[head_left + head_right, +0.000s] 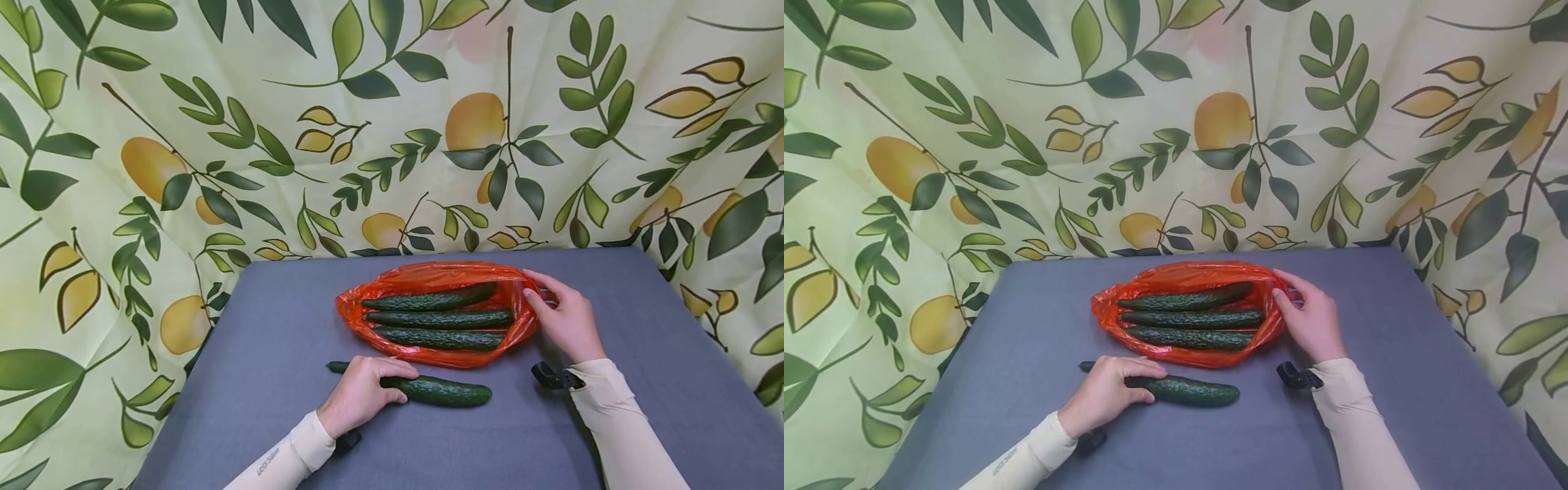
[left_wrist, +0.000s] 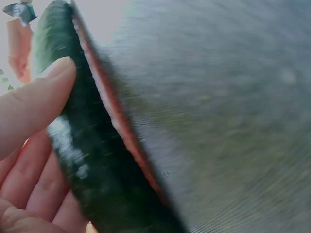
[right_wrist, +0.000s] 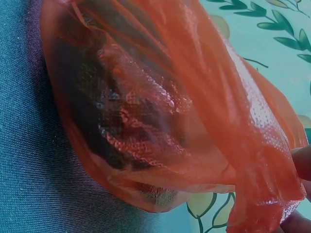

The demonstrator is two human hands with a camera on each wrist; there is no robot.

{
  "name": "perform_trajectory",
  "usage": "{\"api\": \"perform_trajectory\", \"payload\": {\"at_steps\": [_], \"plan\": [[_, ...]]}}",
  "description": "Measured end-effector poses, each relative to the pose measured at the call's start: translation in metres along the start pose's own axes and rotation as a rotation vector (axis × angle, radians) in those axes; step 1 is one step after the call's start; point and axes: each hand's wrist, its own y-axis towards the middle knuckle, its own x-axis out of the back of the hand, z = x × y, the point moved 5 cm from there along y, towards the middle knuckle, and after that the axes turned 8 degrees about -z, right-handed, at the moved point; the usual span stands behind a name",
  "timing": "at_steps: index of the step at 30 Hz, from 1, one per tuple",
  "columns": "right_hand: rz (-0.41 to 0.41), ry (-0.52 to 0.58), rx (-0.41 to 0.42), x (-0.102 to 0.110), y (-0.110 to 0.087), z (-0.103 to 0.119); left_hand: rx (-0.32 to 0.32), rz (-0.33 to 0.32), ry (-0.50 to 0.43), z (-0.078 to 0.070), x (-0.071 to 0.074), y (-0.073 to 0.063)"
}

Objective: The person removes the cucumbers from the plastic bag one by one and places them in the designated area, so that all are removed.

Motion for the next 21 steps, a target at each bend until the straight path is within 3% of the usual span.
{"api": "perform_trajectory", "payload": {"at_steps": [4, 13, 17, 21], "plan": [[0.008, -0.009, -0.009, -0.001, 0.000, 0.000, 0.021, 0.020, -0.004, -0.003, 0.002, -0.001], [0.015, -0.006, -0.016, 0.001, 0.000, 0.000, 0.002, 0.057, -0.001, -0.013, 0.006, 0.003], [0.017, 0.000, -0.020, 0.000, -0.001, 0.000, -0.028, 0.037, -0.011, -0.022, 0.015, 0.012], [0.011, 0.007, -0.012, 0.000, -0.002, -0.001, -0.051, -0.004, -0.002, -0.028, 0.026, 0.033]]}}
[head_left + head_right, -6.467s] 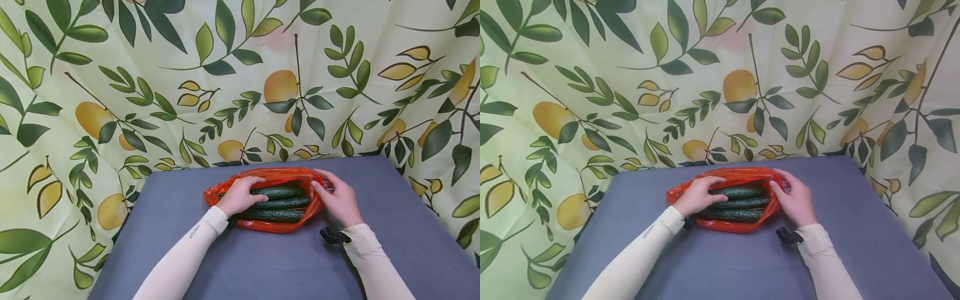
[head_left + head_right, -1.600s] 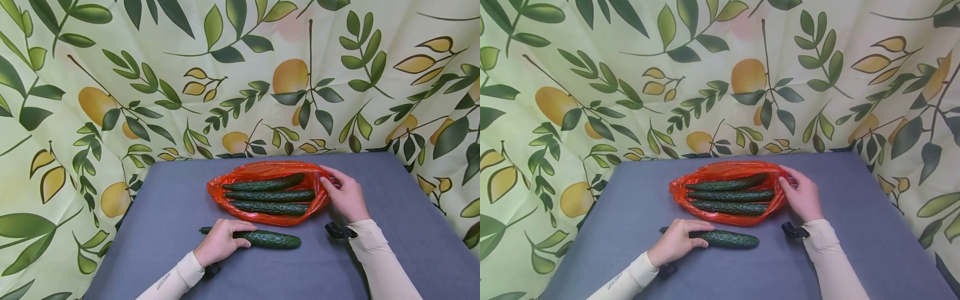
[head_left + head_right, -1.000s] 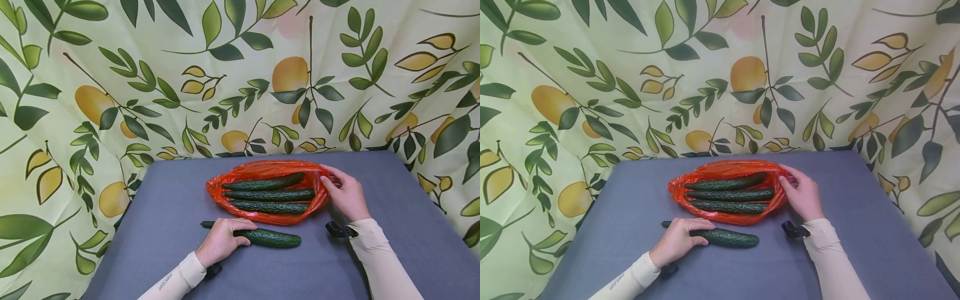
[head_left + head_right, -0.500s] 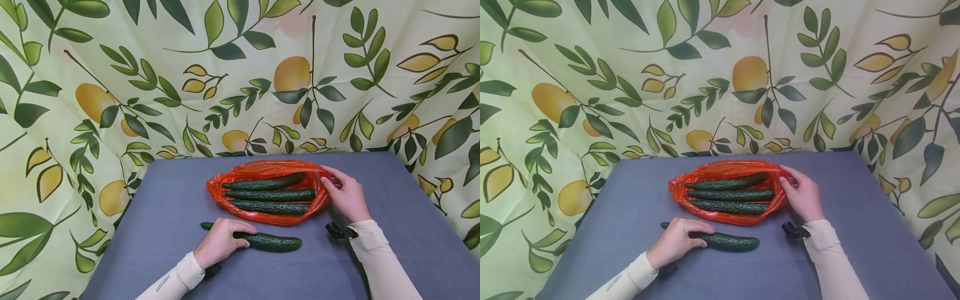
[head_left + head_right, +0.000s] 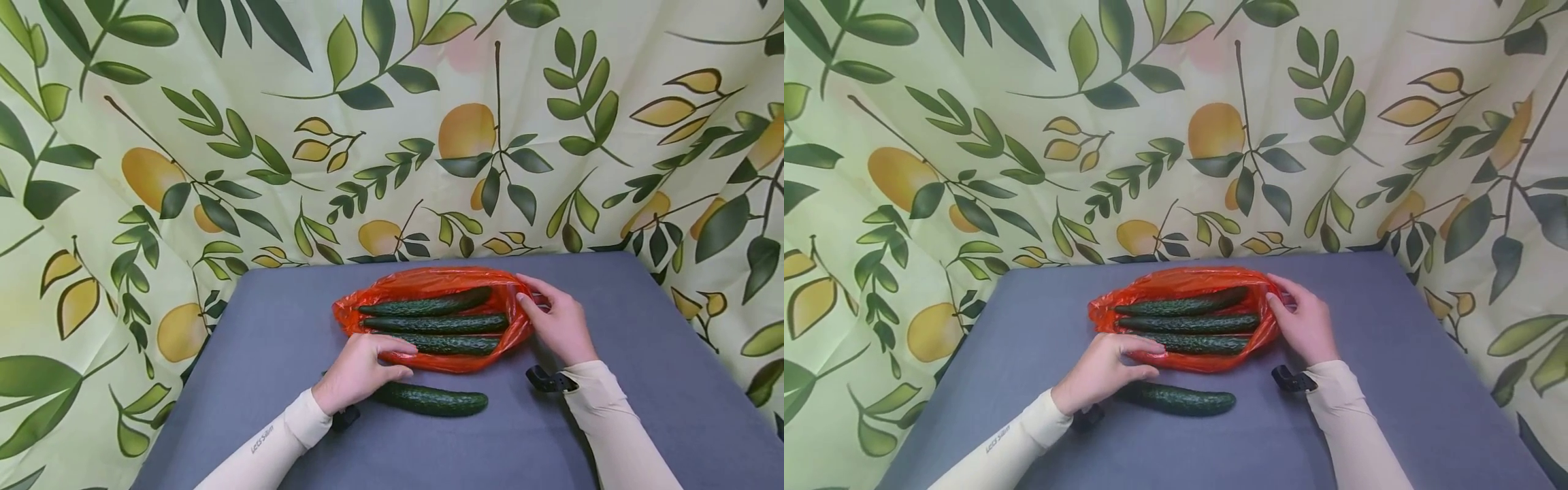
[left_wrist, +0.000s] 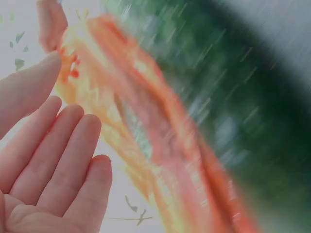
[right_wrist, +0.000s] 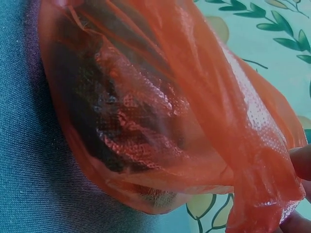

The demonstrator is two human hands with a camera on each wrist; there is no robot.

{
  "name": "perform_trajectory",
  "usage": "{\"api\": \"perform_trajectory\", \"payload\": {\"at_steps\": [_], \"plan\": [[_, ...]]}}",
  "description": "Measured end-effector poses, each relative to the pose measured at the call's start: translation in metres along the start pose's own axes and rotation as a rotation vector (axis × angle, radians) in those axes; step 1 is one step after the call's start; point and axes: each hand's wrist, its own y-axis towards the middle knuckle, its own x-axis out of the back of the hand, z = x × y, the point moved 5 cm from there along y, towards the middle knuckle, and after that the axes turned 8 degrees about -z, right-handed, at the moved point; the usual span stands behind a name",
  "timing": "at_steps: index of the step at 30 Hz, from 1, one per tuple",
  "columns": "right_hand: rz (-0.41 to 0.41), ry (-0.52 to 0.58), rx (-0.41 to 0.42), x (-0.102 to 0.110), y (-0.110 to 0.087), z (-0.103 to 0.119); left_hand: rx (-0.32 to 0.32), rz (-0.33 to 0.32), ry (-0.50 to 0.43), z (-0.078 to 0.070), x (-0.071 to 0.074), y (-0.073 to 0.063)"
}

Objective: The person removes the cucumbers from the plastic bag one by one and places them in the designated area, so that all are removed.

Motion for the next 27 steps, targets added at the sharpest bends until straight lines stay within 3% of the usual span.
{"api": "perform_trajectory", "payload": {"at_steps": [10, 14, 19, 27], "plan": [[0.002, 0.009, 0.008, -0.001, -0.003, 0.000, 0.108, 0.065, -0.031, 0.007, 0.003, 0.076], [0.007, 0.018, -0.003, -0.002, -0.003, 0.000, 0.160, 0.072, -0.013, 0.015, -0.001, 0.099], [0.001, 0.010, -0.006, -0.002, -0.003, -0.002, 0.204, 0.082, 0.016, 0.029, -0.010, 0.116], [-0.002, 0.004, -0.012, -0.002, -0.002, -0.004, 0.196, 0.125, 0.024, 0.043, -0.019, 0.132]]}}
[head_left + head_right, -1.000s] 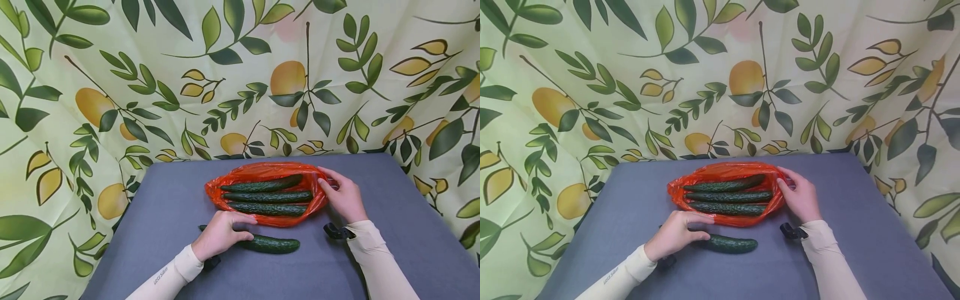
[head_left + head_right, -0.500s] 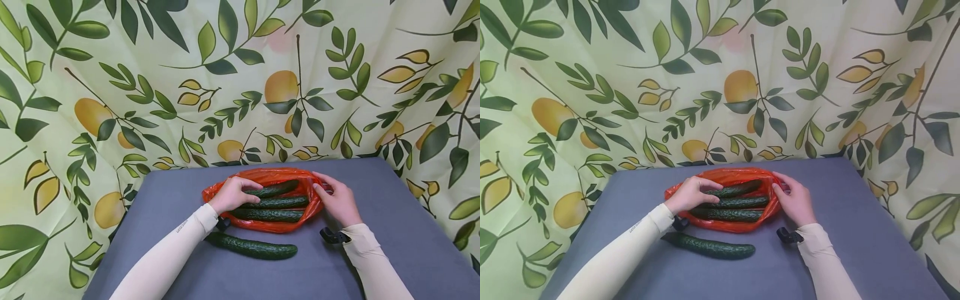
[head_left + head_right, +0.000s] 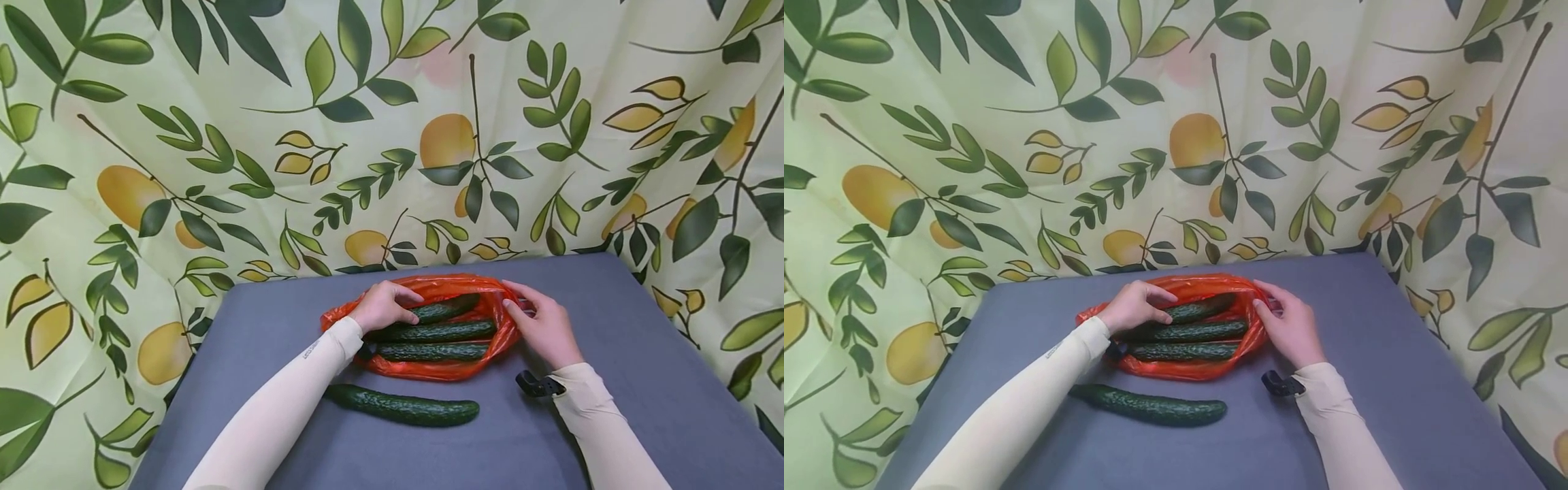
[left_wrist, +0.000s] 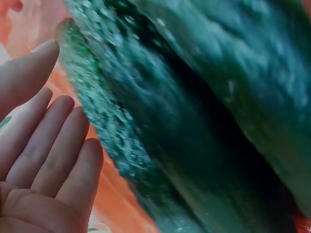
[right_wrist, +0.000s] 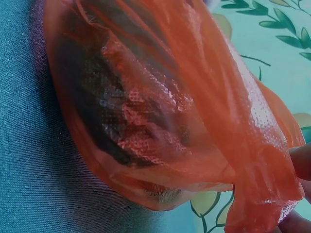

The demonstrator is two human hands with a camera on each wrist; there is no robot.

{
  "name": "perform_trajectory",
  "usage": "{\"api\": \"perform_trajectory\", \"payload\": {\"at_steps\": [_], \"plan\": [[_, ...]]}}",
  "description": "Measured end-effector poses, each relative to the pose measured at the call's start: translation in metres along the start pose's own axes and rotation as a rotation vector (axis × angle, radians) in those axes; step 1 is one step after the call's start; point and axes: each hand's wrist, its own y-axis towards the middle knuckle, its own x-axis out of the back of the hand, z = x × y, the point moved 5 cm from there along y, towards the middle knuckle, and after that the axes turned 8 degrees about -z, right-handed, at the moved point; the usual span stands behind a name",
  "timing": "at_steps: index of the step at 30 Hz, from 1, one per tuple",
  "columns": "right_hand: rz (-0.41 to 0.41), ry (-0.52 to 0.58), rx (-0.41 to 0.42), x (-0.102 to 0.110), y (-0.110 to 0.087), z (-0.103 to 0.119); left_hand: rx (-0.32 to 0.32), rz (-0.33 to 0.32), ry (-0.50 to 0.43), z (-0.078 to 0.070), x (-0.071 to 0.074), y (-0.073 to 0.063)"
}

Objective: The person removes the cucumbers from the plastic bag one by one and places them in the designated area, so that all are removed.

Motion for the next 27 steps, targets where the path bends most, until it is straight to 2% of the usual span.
{"api": "perform_trajectory", "payload": {"at_steps": [8, 17, 27], "plan": [[0.007, 0.001, -0.009, -0.003, 0.000, -0.001, 0.048, 0.035, -0.015, 0.008, -0.004, 0.009], [0.005, -0.004, -0.002, -0.003, 0.001, -0.003, 0.052, 0.068, 0.002, 0.006, -0.010, 0.019], [0.003, -0.018, -0.002, -0.004, 0.000, -0.005, 0.058, 0.089, 0.033, 0.007, -0.014, 0.024]]}}
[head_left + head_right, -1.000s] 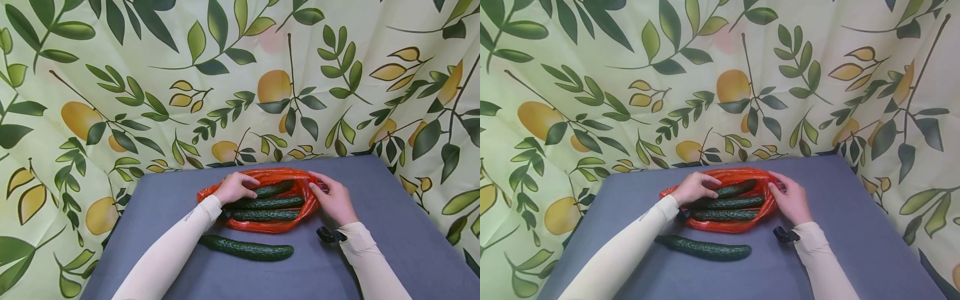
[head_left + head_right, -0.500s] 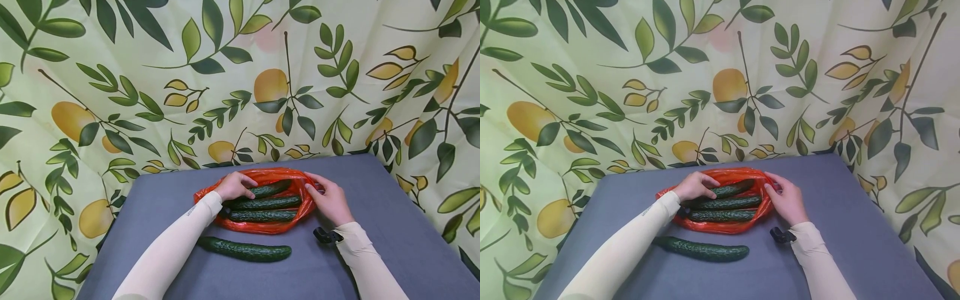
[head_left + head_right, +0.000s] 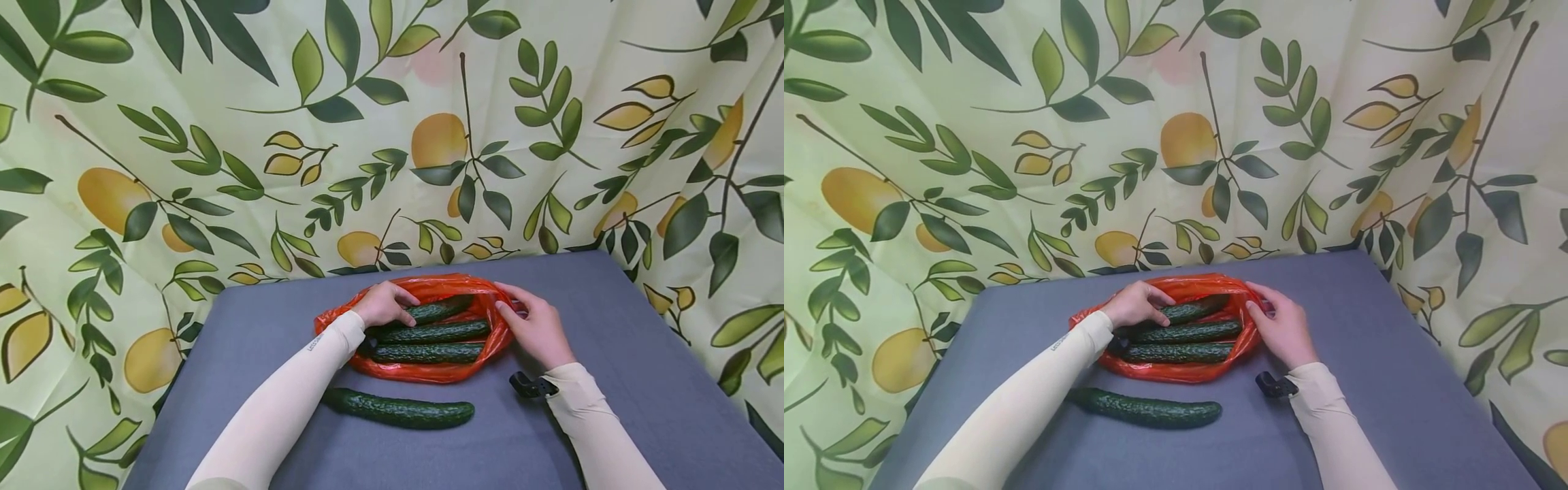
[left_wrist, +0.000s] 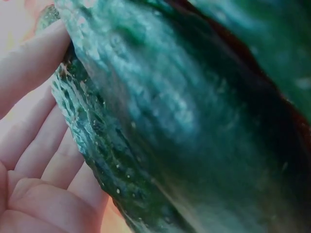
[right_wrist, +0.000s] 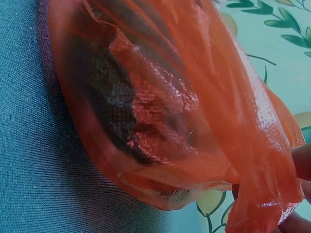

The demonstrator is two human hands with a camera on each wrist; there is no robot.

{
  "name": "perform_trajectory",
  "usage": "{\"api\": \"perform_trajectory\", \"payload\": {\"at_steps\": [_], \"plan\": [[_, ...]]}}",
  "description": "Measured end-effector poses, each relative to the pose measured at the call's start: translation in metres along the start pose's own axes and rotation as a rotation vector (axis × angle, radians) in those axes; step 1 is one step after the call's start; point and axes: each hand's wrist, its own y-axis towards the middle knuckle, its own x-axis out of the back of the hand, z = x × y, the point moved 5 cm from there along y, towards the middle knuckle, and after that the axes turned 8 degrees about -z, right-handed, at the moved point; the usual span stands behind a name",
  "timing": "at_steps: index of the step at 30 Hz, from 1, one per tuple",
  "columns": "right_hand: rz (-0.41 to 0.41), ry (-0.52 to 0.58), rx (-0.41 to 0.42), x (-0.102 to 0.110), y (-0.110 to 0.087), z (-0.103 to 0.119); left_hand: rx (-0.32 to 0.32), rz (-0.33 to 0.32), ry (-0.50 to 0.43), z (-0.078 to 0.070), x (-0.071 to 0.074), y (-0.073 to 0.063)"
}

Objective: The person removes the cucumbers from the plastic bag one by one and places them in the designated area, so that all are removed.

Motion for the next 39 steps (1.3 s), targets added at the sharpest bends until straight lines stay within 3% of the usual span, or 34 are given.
{"api": "perform_trajectory", "payload": {"at_steps": [12, 24, 39], "plan": [[0.010, 0.005, -0.009, -0.001, 0.000, -0.001, -0.041, 0.002, 0.092, -0.005, -0.002, -0.002], [0.006, 0.006, 0.002, 0.000, 0.000, 0.001, -0.073, -0.016, 0.097, -0.011, -0.003, -0.006], [0.019, 0.001, 0.004, -0.001, 0.000, 0.005, -0.149, 0.009, 0.109, -0.035, 0.020, -0.037]]}}
